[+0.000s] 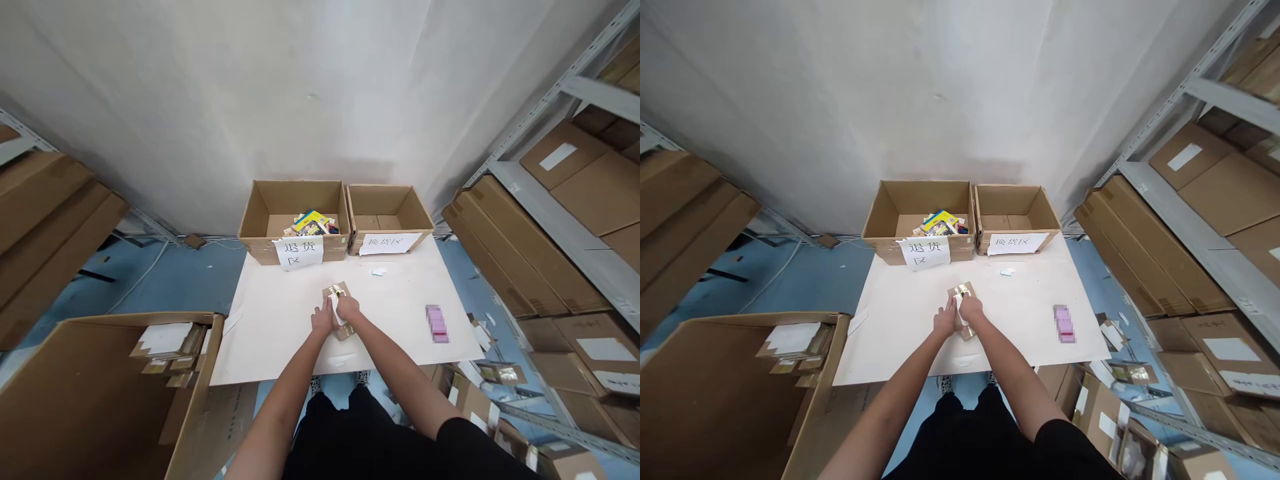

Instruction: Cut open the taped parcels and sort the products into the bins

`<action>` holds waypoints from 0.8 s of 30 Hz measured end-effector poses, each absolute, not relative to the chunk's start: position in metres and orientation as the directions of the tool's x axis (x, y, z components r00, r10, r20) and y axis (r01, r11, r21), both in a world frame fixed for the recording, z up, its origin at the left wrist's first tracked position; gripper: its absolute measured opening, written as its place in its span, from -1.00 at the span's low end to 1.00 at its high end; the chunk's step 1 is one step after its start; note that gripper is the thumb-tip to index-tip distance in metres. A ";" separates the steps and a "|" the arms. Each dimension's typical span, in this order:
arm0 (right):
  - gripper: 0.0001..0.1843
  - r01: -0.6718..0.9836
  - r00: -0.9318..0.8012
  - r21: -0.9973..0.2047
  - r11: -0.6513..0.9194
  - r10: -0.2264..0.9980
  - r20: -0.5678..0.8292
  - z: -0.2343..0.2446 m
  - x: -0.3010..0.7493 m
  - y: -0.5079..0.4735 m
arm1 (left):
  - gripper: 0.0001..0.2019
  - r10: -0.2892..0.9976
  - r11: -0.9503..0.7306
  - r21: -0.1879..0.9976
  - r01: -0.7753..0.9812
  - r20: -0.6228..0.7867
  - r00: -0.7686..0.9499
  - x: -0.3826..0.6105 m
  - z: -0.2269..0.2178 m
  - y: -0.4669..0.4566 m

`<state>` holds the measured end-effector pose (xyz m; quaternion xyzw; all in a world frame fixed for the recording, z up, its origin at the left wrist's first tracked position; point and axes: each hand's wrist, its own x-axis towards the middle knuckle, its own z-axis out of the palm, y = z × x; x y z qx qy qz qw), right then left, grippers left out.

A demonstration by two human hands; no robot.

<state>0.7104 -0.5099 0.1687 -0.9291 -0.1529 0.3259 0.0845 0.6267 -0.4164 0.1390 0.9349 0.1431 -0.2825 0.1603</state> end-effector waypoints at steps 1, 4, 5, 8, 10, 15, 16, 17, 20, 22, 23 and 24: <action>-0.34 0.231 0.732 -0.225 -0.947 0.321 -0.600 0.170 0.706 -0.513 | 0.27 0.173 -0.909 0.220 0.354 -0.575 0.800 0.627 0.138 -0.416; -0.33 0.218 0.720 -0.165 -0.962 0.272 -0.638 0.173 0.687 -0.529 | 0.29 0.164 -0.918 0.211 0.336 -0.568 0.806 0.631 0.136 -0.418; -0.35 0.206 0.720 -0.161 -0.965 0.261 -0.644 0.174 0.679 -0.537 | 0.30 0.163 -0.921 0.206 0.330 -0.566 0.808 0.632 0.136 -0.418; -0.49 0.159 0.721 -0.167 -0.973 0.230 -0.653 0.178 0.650 -0.566 | 0.34 0.162 -0.924 0.198 0.328 -0.575 0.802 0.637 0.136 -0.421; -0.57 0.131 0.728 -0.169 -0.977 0.211 -0.653 0.183 0.634 -0.586 | 0.36 0.154 -0.923 0.202 0.329 -0.589 0.793 0.640 0.137 -0.423; -0.74 0.101 0.737 -0.152 -0.983 0.176 -0.653 0.197 0.613 -0.624 | 0.28 0.126 -0.935 0.199 0.294 -0.587 0.800 0.644 0.138 -0.426; -0.74 0.078 0.761 -0.151 -0.985 0.157 -0.629 0.197 0.612 -0.628 | 0.27 0.126 -0.934 0.203 0.293 -0.582 0.803 0.644 0.138 -0.426; -0.72 0.039 0.797 -0.154 -0.987 0.123 -0.591 0.195 0.611 -0.630 | 0.27 0.125 -0.933 0.209 0.294 -0.576 0.808 0.643 0.138 -0.426; -0.53 -0.122 0.879 -0.194 -0.974 -0.015 -0.477 0.181 0.614 -0.625 | 0.26 0.136 -0.931 0.211 0.299 -0.561 0.817 0.641 0.140 -0.428; -0.41 -0.203 0.873 -0.228 -0.952 -0.070 -0.482 0.168 0.624 -0.615 | 0.24 0.146 -0.932 0.200 0.303 -0.556 0.818 0.639 0.140 -0.430; -0.38 -0.234 0.865 -0.241 -0.942 -0.088 -0.495 0.162 0.631 -0.609 | 0.23 0.153 -0.932 0.192 0.307 -0.559 0.815 0.637 0.140 -0.431; -0.36 -0.262 0.857 -0.250 -0.932 -0.106 -0.504 0.157 0.640 -0.604 | 0.23 0.162 -0.931 0.184 0.314 -0.565 0.809 0.635 0.141 -0.433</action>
